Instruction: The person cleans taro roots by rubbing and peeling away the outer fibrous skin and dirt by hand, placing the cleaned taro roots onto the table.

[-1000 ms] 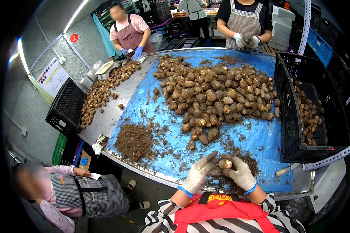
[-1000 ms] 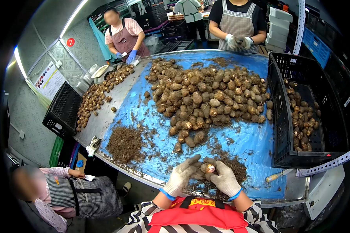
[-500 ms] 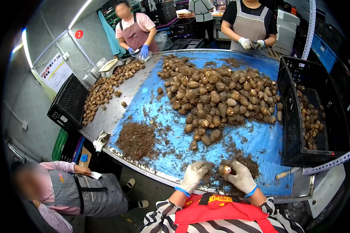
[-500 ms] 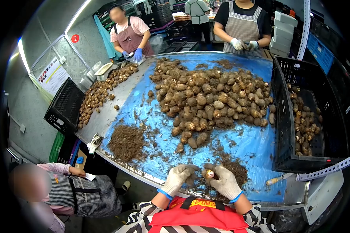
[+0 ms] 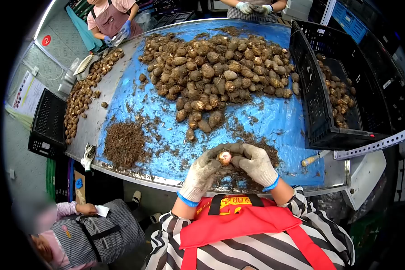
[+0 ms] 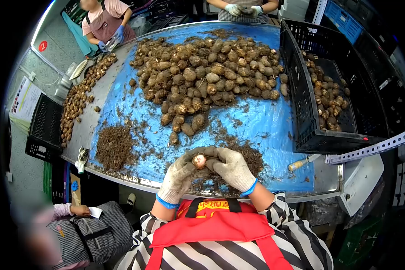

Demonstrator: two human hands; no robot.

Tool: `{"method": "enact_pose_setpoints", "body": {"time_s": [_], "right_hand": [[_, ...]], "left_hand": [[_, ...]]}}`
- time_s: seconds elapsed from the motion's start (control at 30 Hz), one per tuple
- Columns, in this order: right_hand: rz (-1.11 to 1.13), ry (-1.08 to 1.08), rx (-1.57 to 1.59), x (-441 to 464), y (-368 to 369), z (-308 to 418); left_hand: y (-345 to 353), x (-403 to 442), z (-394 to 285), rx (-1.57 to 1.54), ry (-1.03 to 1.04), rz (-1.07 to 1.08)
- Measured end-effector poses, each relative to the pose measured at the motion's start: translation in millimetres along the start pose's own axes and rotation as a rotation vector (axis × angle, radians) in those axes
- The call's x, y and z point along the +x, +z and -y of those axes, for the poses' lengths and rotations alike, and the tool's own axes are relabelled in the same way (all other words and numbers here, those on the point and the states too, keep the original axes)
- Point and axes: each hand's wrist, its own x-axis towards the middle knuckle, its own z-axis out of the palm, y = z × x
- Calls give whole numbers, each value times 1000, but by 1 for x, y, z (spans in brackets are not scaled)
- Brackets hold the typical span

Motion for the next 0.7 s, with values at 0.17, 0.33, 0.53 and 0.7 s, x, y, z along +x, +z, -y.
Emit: {"method": "enact_pose_setpoints", "body": {"time_s": [0.17,0.33,0.53,0.7], "right_hand": [[-35,-87,-32,2,-3,-8],[-93,-130,-37,0,1,-11],[-166,-23,49,-5,11,-2],[-208,7,68,0,9,-8]], "left_hand": [[-3,0,5,3,31,-51],[0,3,6,186,56,-229],[17,3,4,462,145,-272],[27,3,-3,571,93,-312]]}}
